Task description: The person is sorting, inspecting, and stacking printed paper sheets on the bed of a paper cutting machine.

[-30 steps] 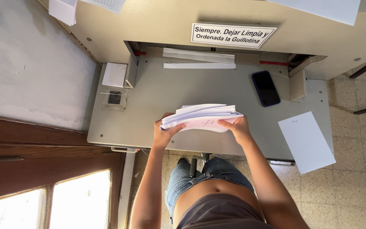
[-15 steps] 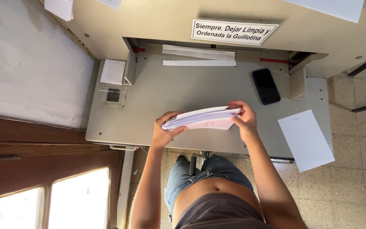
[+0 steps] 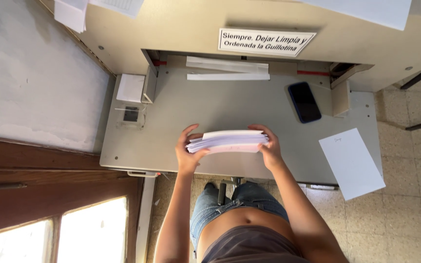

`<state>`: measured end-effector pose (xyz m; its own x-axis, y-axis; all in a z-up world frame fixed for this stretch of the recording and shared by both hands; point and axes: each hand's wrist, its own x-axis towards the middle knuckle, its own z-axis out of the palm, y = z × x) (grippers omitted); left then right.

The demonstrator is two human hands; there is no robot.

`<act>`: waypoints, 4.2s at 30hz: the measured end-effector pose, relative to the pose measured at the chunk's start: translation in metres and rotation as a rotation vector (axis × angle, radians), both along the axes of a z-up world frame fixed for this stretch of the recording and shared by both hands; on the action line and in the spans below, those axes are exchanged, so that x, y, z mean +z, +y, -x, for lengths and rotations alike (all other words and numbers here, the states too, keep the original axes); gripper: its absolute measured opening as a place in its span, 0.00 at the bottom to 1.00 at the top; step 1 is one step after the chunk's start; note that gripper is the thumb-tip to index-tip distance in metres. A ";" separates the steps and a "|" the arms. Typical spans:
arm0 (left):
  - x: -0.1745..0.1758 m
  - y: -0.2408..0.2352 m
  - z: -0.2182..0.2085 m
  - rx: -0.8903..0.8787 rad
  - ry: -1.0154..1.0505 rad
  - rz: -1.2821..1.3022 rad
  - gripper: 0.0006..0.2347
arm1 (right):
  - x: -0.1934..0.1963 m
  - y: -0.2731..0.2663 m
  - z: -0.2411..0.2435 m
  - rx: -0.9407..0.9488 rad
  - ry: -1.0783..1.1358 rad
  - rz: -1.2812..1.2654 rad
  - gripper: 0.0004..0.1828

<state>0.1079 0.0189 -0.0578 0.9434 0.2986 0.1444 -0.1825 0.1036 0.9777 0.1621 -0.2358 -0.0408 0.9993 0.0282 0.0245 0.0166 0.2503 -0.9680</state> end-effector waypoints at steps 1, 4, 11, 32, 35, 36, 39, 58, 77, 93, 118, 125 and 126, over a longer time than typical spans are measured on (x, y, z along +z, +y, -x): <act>-0.002 0.005 -0.001 0.005 -0.009 0.019 0.40 | -0.001 -0.004 -0.002 0.058 -0.006 0.051 0.43; -0.002 -0.003 -0.008 0.032 -0.024 -0.016 0.31 | -0.009 -0.003 -0.003 0.098 -0.019 0.106 0.40; 0.026 -0.022 -0.011 0.295 -0.024 -0.061 0.17 | 0.000 0.004 -0.009 -0.028 0.087 0.028 0.20; 0.044 -0.022 0.025 0.180 -0.167 -0.144 0.36 | 0.006 -0.004 0.009 0.139 -0.119 0.074 0.46; 0.042 -0.022 0.027 0.159 -0.083 -0.105 0.32 | -0.047 -0.017 0.006 -0.005 0.052 0.005 0.29; 0.047 -0.028 0.027 0.162 -0.083 -0.104 0.32 | -0.043 -0.012 0.004 -0.003 0.052 0.005 0.29; 0.048 -0.041 0.026 0.270 0.037 -0.183 0.21 | -0.042 -0.001 0.001 -0.103 0.125 -0.001 0.17; -0.008 -0.028 0.027 0.105 0.241 -0.054 0.36 | -0.033 0.008 0.015 -0.007 0.117 0.153 0.42; 0.016 0.002 0.012 -0.145 0.306 -0.100 0.29 | -0.012 -0.015 -0.002 0.084 0.127 0.236 0.30; 0.019 -0.034 0.010 0.081 0.375 -0.113 0.32 | -0.014 0.001 -0.008 -0.022 0.188 0.197 0.34; 0.095 -0.046 0.043 -0.174 0.758 0.564 0.21 | 0.056 -0.018 0.025 0.276 0.736 -0.241 0.28; 0.070 -0.039 0.034 -0.285 0.642 0.050 0.27 | 0.050 -0.018 0.026 0.060 0.626 0.150 0.28; 0.083 -0.045 0.035 -0.288 0.641 0.050 0.27 | 0.050 -0.013 0.030 0.058 0.625 0.151 0.28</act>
<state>0.0731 -0.0264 0.0250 0.8805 0.0164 -0.4738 0.4695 0.1091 0.8762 0.1319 -0.2485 0.0094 0.8204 0.0398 -0.5703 -0.5713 0.0944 -0.8153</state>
